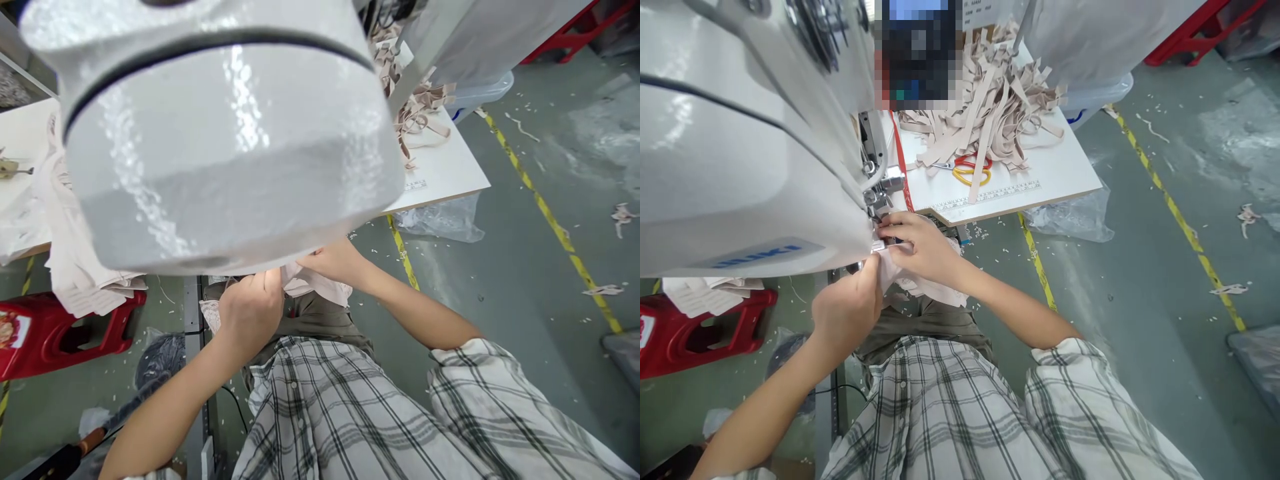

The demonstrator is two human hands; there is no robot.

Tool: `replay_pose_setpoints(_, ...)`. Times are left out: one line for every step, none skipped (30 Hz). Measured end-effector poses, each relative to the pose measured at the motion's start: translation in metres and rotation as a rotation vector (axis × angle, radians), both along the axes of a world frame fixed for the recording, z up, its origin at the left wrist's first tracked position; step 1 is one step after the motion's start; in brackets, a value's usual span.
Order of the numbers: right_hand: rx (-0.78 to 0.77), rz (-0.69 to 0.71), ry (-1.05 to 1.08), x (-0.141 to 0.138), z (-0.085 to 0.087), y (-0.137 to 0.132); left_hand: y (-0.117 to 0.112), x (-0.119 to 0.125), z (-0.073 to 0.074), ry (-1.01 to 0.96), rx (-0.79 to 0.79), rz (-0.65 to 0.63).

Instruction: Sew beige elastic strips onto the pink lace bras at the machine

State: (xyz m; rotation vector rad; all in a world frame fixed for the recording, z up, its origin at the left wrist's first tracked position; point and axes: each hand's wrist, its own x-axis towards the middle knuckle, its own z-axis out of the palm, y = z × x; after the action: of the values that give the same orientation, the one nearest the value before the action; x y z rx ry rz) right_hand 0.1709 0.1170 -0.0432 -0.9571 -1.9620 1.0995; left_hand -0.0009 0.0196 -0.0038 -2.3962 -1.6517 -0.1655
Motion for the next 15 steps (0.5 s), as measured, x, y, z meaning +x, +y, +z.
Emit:
replay_pose_setpoints(-0.014,0.005,0.018,0.0001,0.0006,0.0007,-0.0003,0.0001,-0.0007,-0.024,-0.018,0.006)
replay_pose_setpoints(-0.039,0.012,0.040,0.0003,0.0011,0.0012,-0.0005,0.0003,-0.0012,-0.039,-0.032,0.013)
replay_pose_setpoints(-0.068,0.021,0.066,0.0005,0.0013,0.0018,-0.0006,0.0005,-0.0016,-0.045,-0.039,0.022)
replay_pose_setpoints(-0.091,0.029,0.080,0.0006,0.0013,0.0024,-0.0007,0.0008,-0.0018,-0.041,-0.038,0.028)
replay_pose_setpoints(-0.109,0.038,0.087,0.0008,0.0012,0.0030,-0.0007,0.0012,-0.0018,-0.033,-0.030,0.031)
replay_pose_setpoints(-0.121,0.044,0.091,0.0009,0.0010,0.0037,-0.0007,0.0016,-0.0016,-0.026,-0.018,0.031)
replay_pose_setpoints(-0.126,0.048,0.092,0.0010,0.0008,0.0045,-0.0008,0.0022,-0.0011,-0.025,-0.006,0.028)
replay_pose_setpoints(-0.123,0.052,0.088,0.0011,0.0006,0.0052,-0.0009,0.0029,-0.0005,-0.031,-0.002,0.026)
replay_pose_setpoints(-0.115,0.058,0.082,0.0012,0.0004,0.0060,-0.0009,0.0037,0.0003,-0.042,-0.008,0.026)
replay_pose_setpoints(-0.105,0.063,0.075,0.0014,0.0002,0.0067,-0.0009,0.0047,0.0012,-0.055,-0.022,0.031)
replay_pose_setpoints(-0.091,0.068,0.068,0.0015,0.0000,0.0073,-0.0008,0.0058,0.0022,-0.068,-0.038,0.038)
replay_pose_setpoints(-0.078,0.073,0.063,0.0017,-0.0003,0.0077,-0.0006,0.0069,0.0031,-0.077,-0.051,0.045)
replay_pose_setpoints(-0.065,0.078,0.062,0.0019,-0.0006,0.0080,-0.0003,0.0078,0.0039,-0.082,-0.057,0.050)
replay_pose_setpoints(-0.054,0.080,0.064,0.0021,-0.0009,0.0082,0.0000,0.0086,0.0045,-0.079,-0.053,0.050)
replay_pose_setpoints(-0.044,0.080,0.068,0.0023,-0.0012,0.0082,0.0002,0.0090,0.0048,-0.070,-0.041,0.049)
